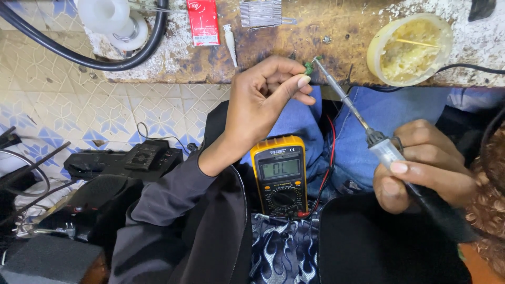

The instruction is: Soldering a small component onto a circuit board and testing the connection with a multimeter.

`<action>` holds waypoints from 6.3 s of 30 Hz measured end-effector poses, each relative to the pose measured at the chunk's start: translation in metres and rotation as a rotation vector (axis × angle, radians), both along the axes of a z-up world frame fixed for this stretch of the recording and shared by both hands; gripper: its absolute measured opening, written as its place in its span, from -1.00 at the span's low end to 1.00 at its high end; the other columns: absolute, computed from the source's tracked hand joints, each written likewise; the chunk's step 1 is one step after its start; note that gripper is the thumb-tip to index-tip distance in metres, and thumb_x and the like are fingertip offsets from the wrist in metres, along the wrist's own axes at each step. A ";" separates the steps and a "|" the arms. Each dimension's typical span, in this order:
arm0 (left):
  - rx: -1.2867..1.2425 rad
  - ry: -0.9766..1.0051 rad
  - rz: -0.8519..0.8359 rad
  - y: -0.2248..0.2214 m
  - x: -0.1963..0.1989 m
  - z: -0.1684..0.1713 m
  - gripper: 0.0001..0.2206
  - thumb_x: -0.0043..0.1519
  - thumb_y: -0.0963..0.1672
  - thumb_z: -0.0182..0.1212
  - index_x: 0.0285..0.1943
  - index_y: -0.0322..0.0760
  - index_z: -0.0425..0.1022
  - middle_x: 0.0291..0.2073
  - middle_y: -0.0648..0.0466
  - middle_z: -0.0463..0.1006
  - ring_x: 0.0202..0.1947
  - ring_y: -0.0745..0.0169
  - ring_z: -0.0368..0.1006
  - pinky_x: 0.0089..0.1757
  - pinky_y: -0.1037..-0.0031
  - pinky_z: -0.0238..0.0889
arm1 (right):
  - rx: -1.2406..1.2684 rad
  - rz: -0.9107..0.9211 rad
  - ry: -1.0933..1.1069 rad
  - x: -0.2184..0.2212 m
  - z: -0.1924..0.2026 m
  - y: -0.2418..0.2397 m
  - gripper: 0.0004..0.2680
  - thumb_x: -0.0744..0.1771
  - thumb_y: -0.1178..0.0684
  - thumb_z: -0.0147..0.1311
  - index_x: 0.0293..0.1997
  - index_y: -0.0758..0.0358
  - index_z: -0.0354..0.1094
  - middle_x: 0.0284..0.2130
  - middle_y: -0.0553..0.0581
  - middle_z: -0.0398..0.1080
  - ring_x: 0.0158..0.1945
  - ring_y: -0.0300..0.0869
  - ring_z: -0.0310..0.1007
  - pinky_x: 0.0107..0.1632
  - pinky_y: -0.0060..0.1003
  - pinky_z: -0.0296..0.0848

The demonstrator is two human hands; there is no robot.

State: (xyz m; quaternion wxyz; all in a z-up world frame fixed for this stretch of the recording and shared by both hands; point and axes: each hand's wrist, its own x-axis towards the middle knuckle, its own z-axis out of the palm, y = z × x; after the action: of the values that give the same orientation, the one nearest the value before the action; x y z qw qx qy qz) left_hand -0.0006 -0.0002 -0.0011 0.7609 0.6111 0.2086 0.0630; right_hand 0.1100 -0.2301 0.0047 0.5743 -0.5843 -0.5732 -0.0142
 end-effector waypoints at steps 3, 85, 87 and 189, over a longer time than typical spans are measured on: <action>0.021 -0.005 0.004 -0.002 0.000 0.002 -0.92 0.39 -0.14 0.17 -0.04 -0.23 0.47 -0.30 -0.02 0.66 -0.29 0.12 0.73 -0.16 0.50 0.61 | 0.094 -0.153 0.051 -0.007 -0.003 0.009 -0.87 0.39 0.10 -0.07 -0.22 0.30 0.05 -0.69 0.10 0.05 -0.71 -0.10 -0.09 -0.57 -0.08 0.04; 0.978 0.100 -0.239 0.019 -0.015 0.001 -0.79 0.50 -0.20 0.15 0.30 -0.28 0.40 -0.13 -0.02 0.30 -0.33 -0.05 0.41 -0.53 0.10 0.24 | 0.517 -0.798 0.195 -0.022 -0.037 0.015 -0.67 0.34 -0.19 -0.06 -0.53 0.18 -0.05 -0.66 0.03 -0.15 -0.62 -0.12 -0.23 -0.53 -0.03 -0.26; 0.970 0.084 -0.258 0.020 -0.015 0.000 -0.78 0.50 -0.23 0.14 0.31 -0.32 0.40 -0.13 -0.03 0.30 -0.35 -0.03 0.38 -0.56 0.12 0.21 | 0.552 -0.814 0.221 -0.022 -0.037 0.017 -0.67 0.32 -0.20 -0.06 -0.50 0.18 -0.06 -0.64 0.03 -0.13 -0.62 -0.13 -0.22 -0.53 -0.05 -0.24; 1.345 0.267 0.042 0.044 -0.016 0.014 -0.82 0.41 -0.20 0.29 -0.12 -0.27 0.32 -0.25 0.02 0.32 -0.43 0.07 0.30 -0.48 0.31 0.11 | 0.325 -0.854 0.261 -0.026 -0.013 0.029 -0.60 0.43 -0.19 -0.17 -0.55 0.20 -0.15 -0.64 0.13 -0.14 -0.59 -0.08 -0.21 -0.42 -0.02 -0.16</action>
State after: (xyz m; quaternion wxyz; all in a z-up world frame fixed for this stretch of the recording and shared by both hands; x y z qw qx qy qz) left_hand -0.0167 0.0440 0.0132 0.1826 0.9491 0.2280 0.1179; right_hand 0.0836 -0.2007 -0.0079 0.6682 -0.6673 -0.1952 -0.2650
